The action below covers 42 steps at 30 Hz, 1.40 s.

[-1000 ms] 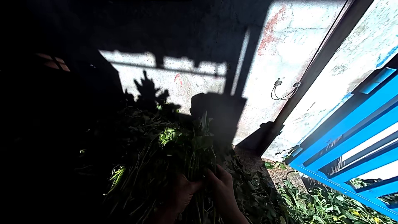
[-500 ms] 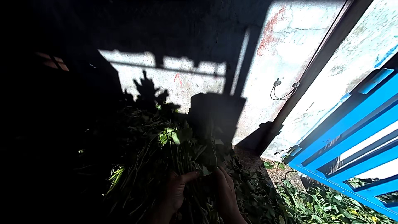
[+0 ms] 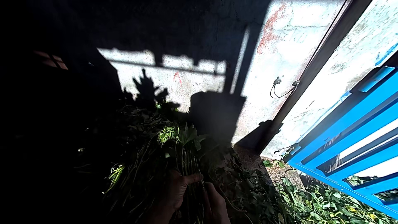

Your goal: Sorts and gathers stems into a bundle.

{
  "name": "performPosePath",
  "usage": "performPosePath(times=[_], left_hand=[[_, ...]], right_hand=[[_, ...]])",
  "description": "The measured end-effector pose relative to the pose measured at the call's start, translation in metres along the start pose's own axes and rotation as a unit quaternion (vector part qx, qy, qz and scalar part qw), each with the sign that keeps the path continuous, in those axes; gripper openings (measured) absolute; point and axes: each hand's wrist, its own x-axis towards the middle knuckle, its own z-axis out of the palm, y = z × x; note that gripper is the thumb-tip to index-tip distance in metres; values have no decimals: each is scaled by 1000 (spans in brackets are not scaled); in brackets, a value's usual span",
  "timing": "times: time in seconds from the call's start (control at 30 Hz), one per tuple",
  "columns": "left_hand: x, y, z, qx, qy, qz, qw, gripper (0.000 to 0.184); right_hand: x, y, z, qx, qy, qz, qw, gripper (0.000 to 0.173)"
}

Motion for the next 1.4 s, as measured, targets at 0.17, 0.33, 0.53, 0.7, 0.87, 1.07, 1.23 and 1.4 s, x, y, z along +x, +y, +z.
performPosePath(times=[0.17,0.33,0.53,0.7,0.87,1.07,1.23,1.4], left_hand=[[0,-2,0,-2,-24,20,999,44],[8,8,-3,-41,66,32,996,40],[12,26,-11,-78,124,27,989,36],[12,25,-8,-43,171,71,982,40],[14,25,-9,-28,206,88,974,43],[11,27,-12,1,229,111,967,43],[8,21,-11,18,236,125,964,43],[13,26,-14,26,255,125,958,45]], right_hand=[[3,6,-2,8,-17,-22,1000,32],[7,18,-30,166,-138,40,976,28],[-1,34,-49,252,-186,54,948,21],[-10,28,-40,7,-196,-48,979,34],[-22,21,-24,-216,-116,-117,962,25],[-25,27,-13,-371,-33,-184,910,23],[-33,26,-4,-395,-57,-61,915,45],[-41,32,-11,-277,-122,-37,952,41]])
